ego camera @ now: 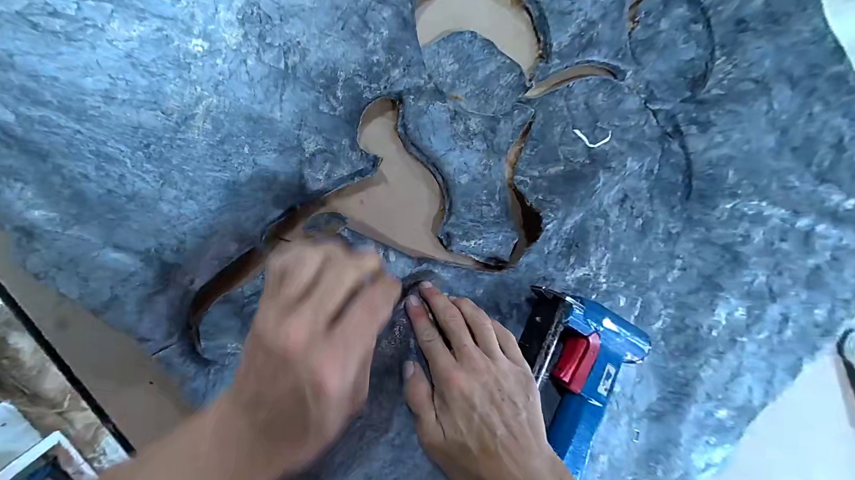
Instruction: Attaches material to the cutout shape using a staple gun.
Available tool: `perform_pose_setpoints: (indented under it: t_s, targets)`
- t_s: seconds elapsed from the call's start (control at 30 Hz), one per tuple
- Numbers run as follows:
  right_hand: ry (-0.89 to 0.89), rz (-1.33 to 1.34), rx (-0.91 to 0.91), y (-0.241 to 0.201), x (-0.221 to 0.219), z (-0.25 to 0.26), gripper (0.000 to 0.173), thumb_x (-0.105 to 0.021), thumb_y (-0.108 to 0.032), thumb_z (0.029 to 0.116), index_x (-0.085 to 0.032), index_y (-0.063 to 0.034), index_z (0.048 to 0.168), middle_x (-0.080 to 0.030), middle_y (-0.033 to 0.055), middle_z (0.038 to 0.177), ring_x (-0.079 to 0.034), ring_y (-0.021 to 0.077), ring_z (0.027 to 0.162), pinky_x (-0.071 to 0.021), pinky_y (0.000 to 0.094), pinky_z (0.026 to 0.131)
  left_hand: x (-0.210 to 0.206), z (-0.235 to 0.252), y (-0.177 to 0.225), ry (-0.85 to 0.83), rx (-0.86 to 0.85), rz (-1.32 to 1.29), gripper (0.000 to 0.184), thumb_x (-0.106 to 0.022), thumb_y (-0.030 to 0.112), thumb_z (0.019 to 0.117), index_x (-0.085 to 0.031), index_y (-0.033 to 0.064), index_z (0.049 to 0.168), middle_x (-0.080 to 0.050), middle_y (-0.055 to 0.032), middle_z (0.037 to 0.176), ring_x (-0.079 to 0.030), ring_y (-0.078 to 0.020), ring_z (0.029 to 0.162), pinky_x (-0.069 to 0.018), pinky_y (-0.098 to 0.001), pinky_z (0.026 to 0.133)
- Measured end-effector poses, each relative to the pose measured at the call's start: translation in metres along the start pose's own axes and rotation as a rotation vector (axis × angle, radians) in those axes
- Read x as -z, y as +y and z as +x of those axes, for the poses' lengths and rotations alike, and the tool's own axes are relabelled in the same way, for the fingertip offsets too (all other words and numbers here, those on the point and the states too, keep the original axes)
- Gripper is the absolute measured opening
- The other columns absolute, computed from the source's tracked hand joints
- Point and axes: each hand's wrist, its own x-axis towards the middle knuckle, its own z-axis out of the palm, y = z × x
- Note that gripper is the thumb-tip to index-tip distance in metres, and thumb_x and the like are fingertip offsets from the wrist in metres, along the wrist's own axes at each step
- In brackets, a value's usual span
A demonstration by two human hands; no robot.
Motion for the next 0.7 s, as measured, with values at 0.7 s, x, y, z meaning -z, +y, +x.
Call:
perform_pose_setpoints:
  t_s: [0.7]
  targets:
    - [-0.006,0.339,0.092,0.040,0.014,0.017,0.042,-0.044,-0.029,0.0956,-0.076,-0.0320,0.123,-0.067,-0.0028,0.136,-0.063,0.0201,0.123,-0.0553,0.0449,0.093,-0.042,-0.052,0.055,-0.235,0.011,0.424,0.058,-0.032,0.035,0.0992,-0.057,0.0133,0.147,-0.060,-0.0020,0.147,-0.056,-0.0190,0.126,-0.0340,-0.0409,0.102]
